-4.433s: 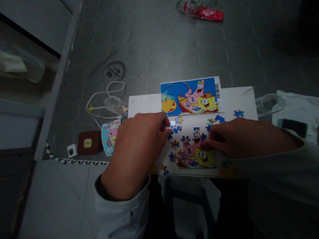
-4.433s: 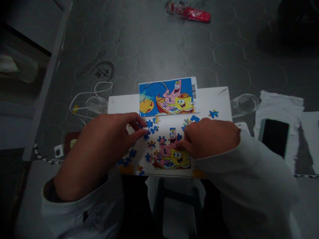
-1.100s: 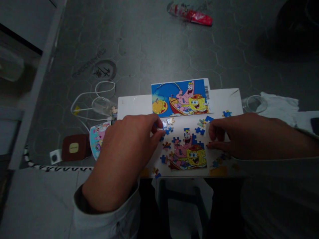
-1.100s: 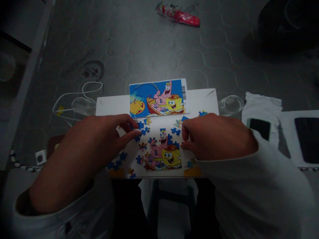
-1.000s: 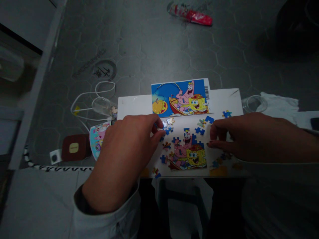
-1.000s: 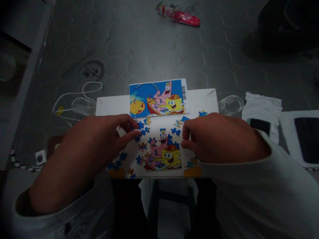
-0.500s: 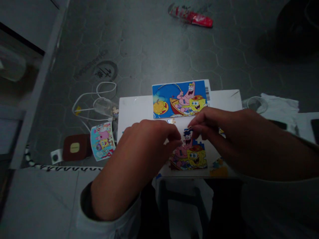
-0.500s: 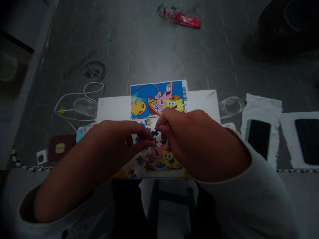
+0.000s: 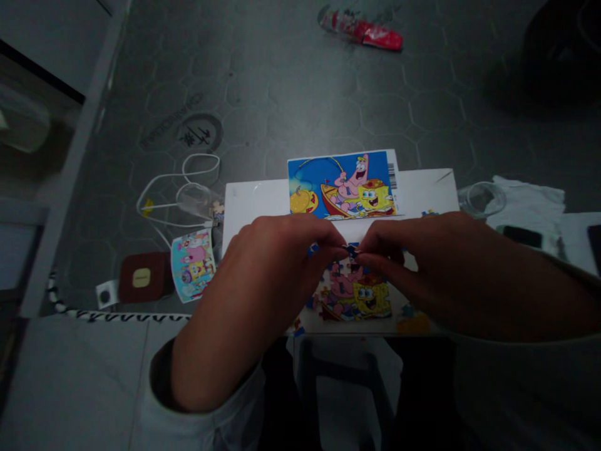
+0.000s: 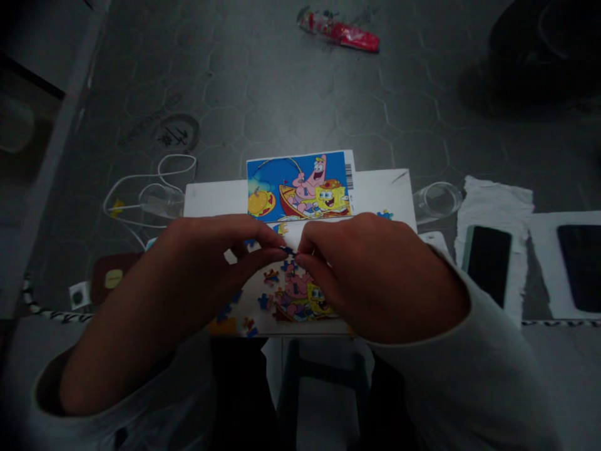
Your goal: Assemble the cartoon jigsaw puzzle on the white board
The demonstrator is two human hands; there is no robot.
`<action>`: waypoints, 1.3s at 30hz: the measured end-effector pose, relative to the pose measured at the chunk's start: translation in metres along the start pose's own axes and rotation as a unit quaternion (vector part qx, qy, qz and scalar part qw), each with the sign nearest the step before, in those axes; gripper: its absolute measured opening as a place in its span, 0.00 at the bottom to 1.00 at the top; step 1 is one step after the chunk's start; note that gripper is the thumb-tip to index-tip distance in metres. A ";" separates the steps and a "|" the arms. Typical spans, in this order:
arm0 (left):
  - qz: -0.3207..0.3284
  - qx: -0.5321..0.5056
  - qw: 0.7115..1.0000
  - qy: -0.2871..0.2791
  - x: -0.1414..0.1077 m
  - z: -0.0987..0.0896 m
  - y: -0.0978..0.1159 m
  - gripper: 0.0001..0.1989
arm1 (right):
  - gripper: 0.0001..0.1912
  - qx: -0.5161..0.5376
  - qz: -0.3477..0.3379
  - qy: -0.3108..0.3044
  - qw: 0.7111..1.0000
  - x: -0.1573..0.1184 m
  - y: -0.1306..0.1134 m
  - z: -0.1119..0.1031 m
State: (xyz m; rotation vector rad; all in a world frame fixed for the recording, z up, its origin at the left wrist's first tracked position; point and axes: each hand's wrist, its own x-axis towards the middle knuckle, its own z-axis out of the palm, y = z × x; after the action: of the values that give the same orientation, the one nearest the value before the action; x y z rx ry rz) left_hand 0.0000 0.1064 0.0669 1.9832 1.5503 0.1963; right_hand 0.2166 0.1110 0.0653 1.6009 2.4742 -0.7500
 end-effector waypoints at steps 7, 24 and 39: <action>0.006 -0.008 1.000 -0.007 0.003 0.002 0.005 0.08 | 0.14 -0.067 0.027 -0.064 0.995 0.004 -0.003 0.003; -0.032 0.129 0.985 -0.111 0.007 0.020 0.009 0.13 | 0.21 -0.163 0.114 -0.226 0.954 0.021 -0.018 0.001; -0.066 0.157 0.977 -0.125 0.011 0.021 0.013 0.15 | 0.20 -0.172 0.120 -0.230 0.950 0.022 -0.020 0.004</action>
State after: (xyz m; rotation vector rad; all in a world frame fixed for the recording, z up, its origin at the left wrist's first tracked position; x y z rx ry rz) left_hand 0.0240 0.1066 0.0541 2.0355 1.6136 -0.3604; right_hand 0.1887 0.1214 0.0613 1.3757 1.9116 -0.5406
